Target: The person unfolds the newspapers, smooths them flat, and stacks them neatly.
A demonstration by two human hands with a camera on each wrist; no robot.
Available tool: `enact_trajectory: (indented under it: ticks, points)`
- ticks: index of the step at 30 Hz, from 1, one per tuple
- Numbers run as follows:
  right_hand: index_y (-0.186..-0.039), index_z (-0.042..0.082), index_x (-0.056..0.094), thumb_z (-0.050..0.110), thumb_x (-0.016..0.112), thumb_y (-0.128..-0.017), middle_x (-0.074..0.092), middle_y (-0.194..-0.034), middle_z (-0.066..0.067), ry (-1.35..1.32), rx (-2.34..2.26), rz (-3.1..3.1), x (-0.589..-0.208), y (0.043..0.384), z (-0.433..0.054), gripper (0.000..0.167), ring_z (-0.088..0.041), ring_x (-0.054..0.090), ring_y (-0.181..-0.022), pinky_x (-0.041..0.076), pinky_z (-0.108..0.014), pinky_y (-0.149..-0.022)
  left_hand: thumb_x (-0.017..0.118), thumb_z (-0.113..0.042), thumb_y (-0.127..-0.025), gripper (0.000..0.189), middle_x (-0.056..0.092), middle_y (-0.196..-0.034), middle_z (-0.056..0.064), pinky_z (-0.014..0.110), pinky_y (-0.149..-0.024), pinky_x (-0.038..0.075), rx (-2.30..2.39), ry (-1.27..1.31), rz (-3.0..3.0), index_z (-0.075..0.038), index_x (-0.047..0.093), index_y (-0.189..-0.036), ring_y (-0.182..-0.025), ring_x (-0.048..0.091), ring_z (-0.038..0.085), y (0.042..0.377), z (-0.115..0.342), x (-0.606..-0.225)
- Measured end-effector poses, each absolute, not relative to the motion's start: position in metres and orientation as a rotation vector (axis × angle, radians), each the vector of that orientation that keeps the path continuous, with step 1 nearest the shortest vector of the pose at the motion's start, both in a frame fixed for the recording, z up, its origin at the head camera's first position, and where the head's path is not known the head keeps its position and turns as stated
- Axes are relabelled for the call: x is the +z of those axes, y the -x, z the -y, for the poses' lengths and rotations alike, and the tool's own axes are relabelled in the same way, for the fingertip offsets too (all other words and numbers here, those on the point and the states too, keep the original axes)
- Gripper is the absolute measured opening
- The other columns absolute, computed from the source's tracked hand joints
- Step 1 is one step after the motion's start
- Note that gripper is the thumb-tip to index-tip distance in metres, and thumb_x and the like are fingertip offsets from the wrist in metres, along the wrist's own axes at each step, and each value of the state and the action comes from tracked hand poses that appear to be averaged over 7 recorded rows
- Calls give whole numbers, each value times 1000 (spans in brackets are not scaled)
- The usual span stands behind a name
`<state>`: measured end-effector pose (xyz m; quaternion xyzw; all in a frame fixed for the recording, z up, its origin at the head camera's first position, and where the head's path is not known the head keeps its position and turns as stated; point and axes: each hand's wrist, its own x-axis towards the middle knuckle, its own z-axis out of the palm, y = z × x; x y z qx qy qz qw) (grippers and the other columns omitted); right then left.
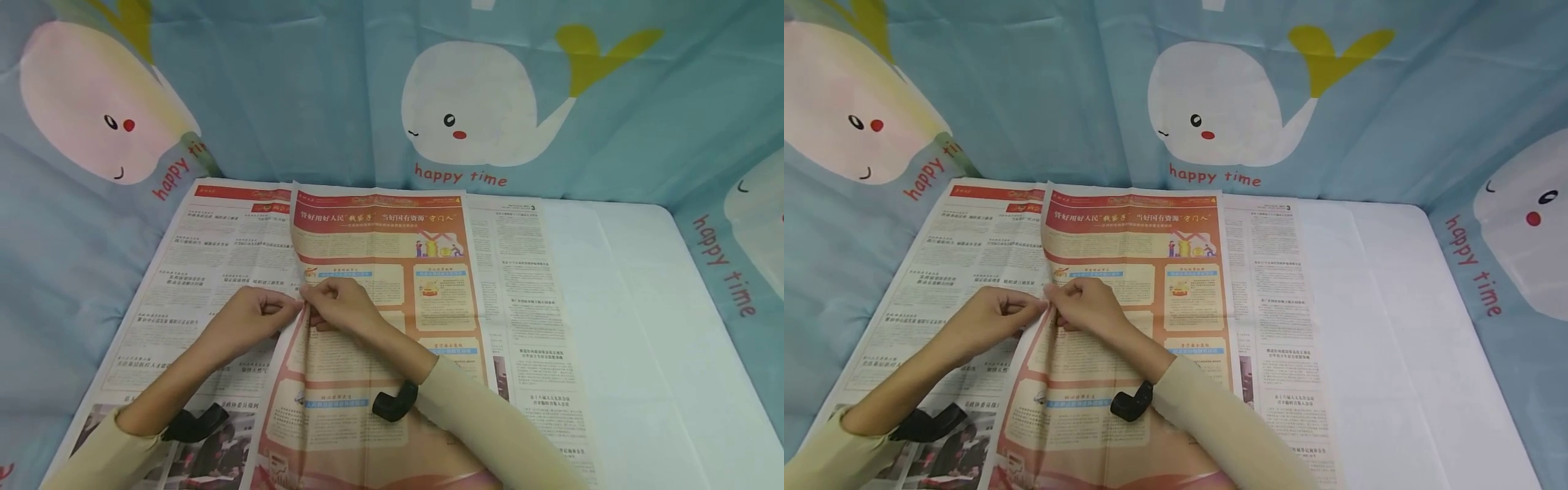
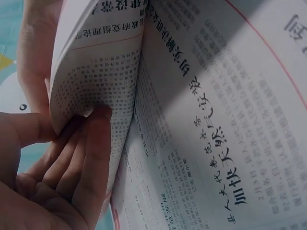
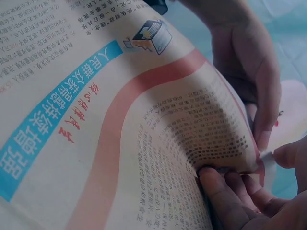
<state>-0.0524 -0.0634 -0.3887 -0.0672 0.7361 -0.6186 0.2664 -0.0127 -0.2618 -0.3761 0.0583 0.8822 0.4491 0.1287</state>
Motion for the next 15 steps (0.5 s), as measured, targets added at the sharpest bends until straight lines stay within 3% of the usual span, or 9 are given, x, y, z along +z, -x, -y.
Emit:
enact_trajectory:
  ticks: [7,15]
  points:
    - [-105,6,76,41,68,-103,74,-87,-4,193,-1647,-2035,-389,54,65,36,-13,74,-75,66,-32,-71,71,-37,-103,37,83,-89,7,25,-62,57,1289,-152,-2615,-2,82,-110,-73,76,11,13,261,-376]
    - [-102,5,74,27,65,-102,68,-85,-2,127,-1649,-2057,-390,56,70,23,-12,73,-70,66,-31,-66,73,-43,-100,38,82,-84,3,26,-62,56,1313,-131,-2586,-7,84,-105,-72,73,12,12,262,-382]
